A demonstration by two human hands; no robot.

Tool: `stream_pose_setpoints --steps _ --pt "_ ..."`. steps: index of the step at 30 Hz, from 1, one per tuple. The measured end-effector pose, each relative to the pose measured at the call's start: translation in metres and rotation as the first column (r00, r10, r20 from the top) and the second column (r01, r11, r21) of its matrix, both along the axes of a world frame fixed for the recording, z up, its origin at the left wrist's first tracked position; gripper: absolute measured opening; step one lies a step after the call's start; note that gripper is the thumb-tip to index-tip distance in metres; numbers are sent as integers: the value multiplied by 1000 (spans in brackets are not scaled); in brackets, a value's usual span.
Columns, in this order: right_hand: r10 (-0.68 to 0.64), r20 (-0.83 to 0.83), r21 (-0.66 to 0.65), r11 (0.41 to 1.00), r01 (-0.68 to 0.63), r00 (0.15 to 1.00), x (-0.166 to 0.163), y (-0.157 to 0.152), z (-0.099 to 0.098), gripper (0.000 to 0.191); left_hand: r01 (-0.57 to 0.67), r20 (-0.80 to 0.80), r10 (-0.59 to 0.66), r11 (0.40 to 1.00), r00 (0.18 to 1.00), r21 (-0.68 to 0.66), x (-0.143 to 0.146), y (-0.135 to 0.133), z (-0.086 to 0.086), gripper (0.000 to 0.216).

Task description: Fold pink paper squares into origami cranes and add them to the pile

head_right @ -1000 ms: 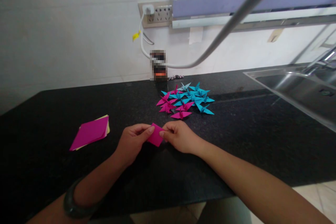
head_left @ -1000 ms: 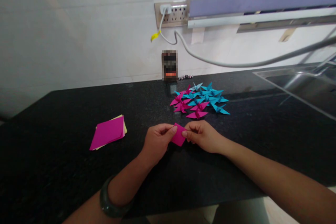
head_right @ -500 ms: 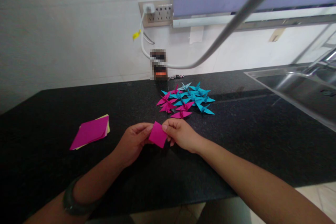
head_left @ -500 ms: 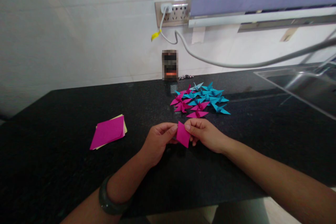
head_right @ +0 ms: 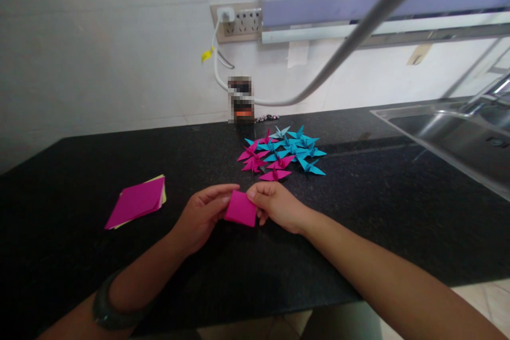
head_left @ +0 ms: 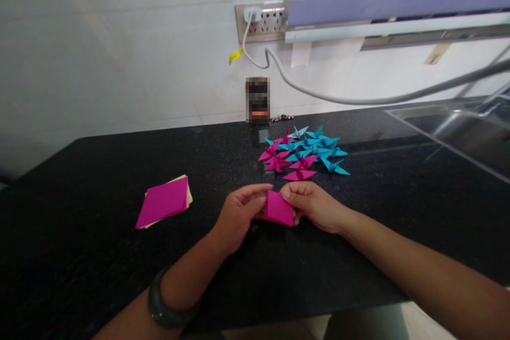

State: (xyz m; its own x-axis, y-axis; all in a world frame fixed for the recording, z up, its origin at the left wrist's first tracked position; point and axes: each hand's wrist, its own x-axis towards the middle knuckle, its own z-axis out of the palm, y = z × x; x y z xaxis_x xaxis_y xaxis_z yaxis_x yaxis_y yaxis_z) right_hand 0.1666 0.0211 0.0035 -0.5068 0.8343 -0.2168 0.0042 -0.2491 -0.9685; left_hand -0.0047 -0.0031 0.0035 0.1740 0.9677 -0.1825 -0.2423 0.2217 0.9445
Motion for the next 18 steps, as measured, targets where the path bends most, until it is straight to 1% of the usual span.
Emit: stream_pose_setpoints --steps 2,3,5,6,7,8,9,11,12,13,14,15,16,18 --pt "13 37 26 1000 -14 999 -1 0 -1 39 -33 -67 34 999 997 14 2 0 2 35" --pt "23 66 41 999 -26 998 -1 0 -2 40 -37 -118 39 999 992 23 3 -1 4 32" --pt "53 141 80 995 -65 989 -1 0 -2 41 -31 -220 37 999 975 33 4 -1 6 18" --pt "59 187 121 989 -83 981 -1 -1 -2 42 -30 -257 38 999 966 32 4 -1 8 13" --pt "43 230 190 978 -88 972 -1 -1 -1 42 -36 -283 42 999 958 27 4 -1 8 10" --pt "2 266 285 955 -80 964 -1 -2 -1 42 -46 -299 50 999 953 20 4 -1 9 10" --pt "-53 287 396 916 -69 956 0 -3 0 40 -63 -308 63 998 949 10 4 -1 9 9" --pt "-160 295 598 800 -52 942 1 -5 2 42 -80 -336 72 997 939 -9 4 0 7 7" --pt "-188 302 664 745 -65 935 2 -6 3 45 -82 -355 72 997 932 -13 3 1 5 6" --pt "-202 318 703 705 -87 926 3 -6 3 47 -78 -373 67 997 925 -15 3 1 4 5" --pt "-214 341 721 685 -109 915 3 -7 3 40 -68 -383 55 997 922 -22 3 2 3 5" --pt "-226 357 726 678 -117 906 3 -6 3 28 -54 -381 37 998 924 -34 3 2 2 5" --pt "-225 361 721 683 -118 905 3 -5 2 18 -39 -365 18 998 931 -51 2 2 1 5" --pt "-230 361 684 724 -89 904 2 -3 -1 18 -9 -308 -19 996 951 -89 2 2 1 6"
